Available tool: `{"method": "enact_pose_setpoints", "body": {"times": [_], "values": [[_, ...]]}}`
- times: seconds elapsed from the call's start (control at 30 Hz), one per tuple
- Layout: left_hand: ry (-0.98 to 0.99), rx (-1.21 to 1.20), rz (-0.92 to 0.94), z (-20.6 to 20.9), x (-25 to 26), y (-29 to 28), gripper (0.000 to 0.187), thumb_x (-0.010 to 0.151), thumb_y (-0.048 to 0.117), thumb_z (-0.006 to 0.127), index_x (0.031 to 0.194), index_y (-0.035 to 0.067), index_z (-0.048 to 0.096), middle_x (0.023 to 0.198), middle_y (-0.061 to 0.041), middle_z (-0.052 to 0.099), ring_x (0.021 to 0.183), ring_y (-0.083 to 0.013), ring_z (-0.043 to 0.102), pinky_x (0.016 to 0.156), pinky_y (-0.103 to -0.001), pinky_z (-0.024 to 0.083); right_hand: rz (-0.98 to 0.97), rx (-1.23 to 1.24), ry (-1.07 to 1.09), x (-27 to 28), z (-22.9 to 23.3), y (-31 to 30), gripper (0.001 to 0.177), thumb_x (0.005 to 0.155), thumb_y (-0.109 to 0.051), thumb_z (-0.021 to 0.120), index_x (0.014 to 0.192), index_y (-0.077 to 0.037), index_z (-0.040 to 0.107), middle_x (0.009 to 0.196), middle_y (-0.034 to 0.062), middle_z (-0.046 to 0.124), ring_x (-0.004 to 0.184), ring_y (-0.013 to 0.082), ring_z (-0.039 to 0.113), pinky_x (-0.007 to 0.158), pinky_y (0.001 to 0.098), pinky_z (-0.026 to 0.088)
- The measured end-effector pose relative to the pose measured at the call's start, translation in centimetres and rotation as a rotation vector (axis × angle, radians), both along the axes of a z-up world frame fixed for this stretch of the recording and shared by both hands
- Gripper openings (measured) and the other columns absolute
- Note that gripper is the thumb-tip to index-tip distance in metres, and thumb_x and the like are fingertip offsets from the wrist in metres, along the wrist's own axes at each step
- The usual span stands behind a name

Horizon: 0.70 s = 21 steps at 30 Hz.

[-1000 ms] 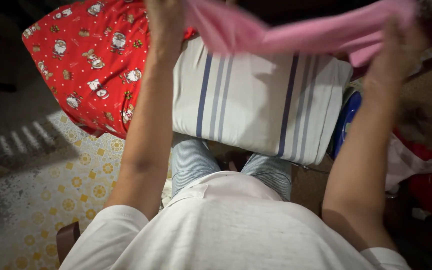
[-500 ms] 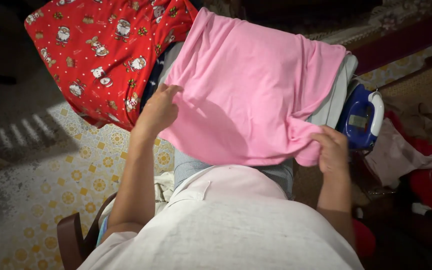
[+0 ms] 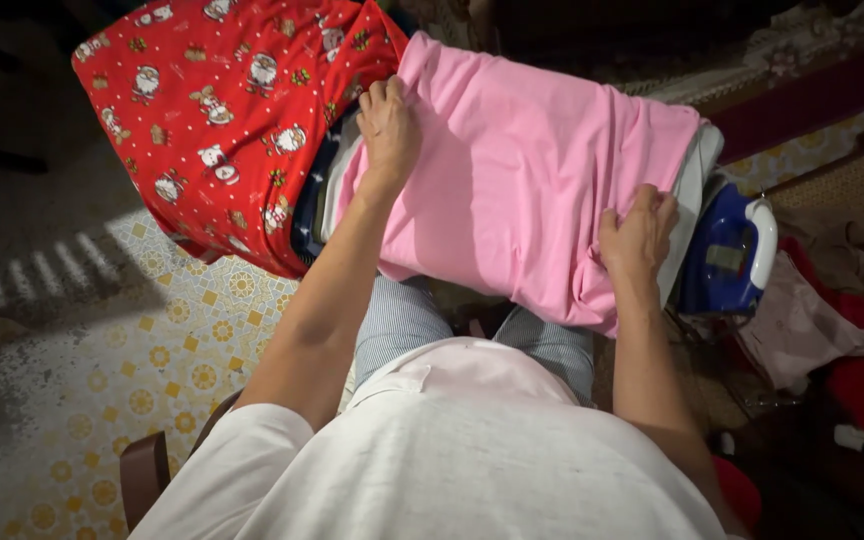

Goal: The person irons a pink t-shirt and a pair of brown shorts on a small ironing board. They use a blue and white iron to smooth the fabric, adjusting the garments between passes.

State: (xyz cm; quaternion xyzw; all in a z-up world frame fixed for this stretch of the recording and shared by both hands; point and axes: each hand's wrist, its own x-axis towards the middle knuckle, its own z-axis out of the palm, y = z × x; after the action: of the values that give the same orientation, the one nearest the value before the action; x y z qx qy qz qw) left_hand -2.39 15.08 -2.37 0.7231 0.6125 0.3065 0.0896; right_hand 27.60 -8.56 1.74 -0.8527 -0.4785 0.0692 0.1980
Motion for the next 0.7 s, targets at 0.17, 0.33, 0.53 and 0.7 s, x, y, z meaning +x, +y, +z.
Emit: {"method": "enact_pose_setpoints", "body": {"times": [0.17, 0.33, 0.53, 0.7], "values": [[-0.116, 0.118, -0.003, 0.4, 1.7, 2.8, 0.032, 0.086, 0.011, 0.070, 0.116, 0.004, 0.060, 0.112, -0.018, 0.063, 0.106, -0.0387, 0.058, 0.087, -0.051, 0.048, 0.002, 0.116, -0.189, 2.6, -1.9, 2.9, 0.044, 0.092, -0.013, 0.073, 0.130, 0.001, 0.057, 0.137, 0.0341, 0.041, 0.128, 0.0540, 0.044, 0.099, 0.0560, 0.048], [-0.511, -0.412, -0.052, 0.3, 1.8, 7.4, 0.023, 0.093, 0.020, 0.074, 0.102, -0.001, 0.069, 0.090, -0.012, 0.071, 0.083, -0.0199, 0.068, 0.079, -0.033, 0.052, -0.096, 0.089, -0.081, 4.4, -3.1, 6.5, 0.036, 0.089, -0.008, 0.071, 0.124, -0.003, 0.064, 0.129, 0.0297, 0.047, 0.123, 0.0492, 0.047, 0.097, 0.0549, 0.047], [-1.214, -0.255, -0.344, -0.3, -1.4, 12.1, 0.020, 0.100, 0.015, 0.066, 0.109, -0.002, 0.072, 0.095, 0.002, 0.068, 0.087, -0.0075, 0.058, 0.082, -0.024, 0.050, -0.148, 0.077, -0.022, 4.4, -2.3, 7.7, 0.028, 0.090, -0.004, 0.068, 0.117, -0.006, 0.067, 0.122, 0.0222, 0.051, 0.117, 0.0412, 0.052, 0.092, 0.0514, 0.048], [-0.771, -0.284, -0.212, -0.6, -3.7, 13.3, 0.019, 0.104, 0.016, 0.061, 0.100, -0.001, 0.067, 0.084, 0.001, 0.060, 0.080, -0.0094, 0.051, 0.074, -0.026, 0.047, -0.121, 0.129, 0.000, 5.2, -2.9, 7.9, 0.028, 0.091, 0.003, 0.067, 0.119, -0.002, 0.065, 0.121, 0.0231, 0.050, 0.108, 0.0396, 0.059, 0.091, 0.0476, 0.050]]}}
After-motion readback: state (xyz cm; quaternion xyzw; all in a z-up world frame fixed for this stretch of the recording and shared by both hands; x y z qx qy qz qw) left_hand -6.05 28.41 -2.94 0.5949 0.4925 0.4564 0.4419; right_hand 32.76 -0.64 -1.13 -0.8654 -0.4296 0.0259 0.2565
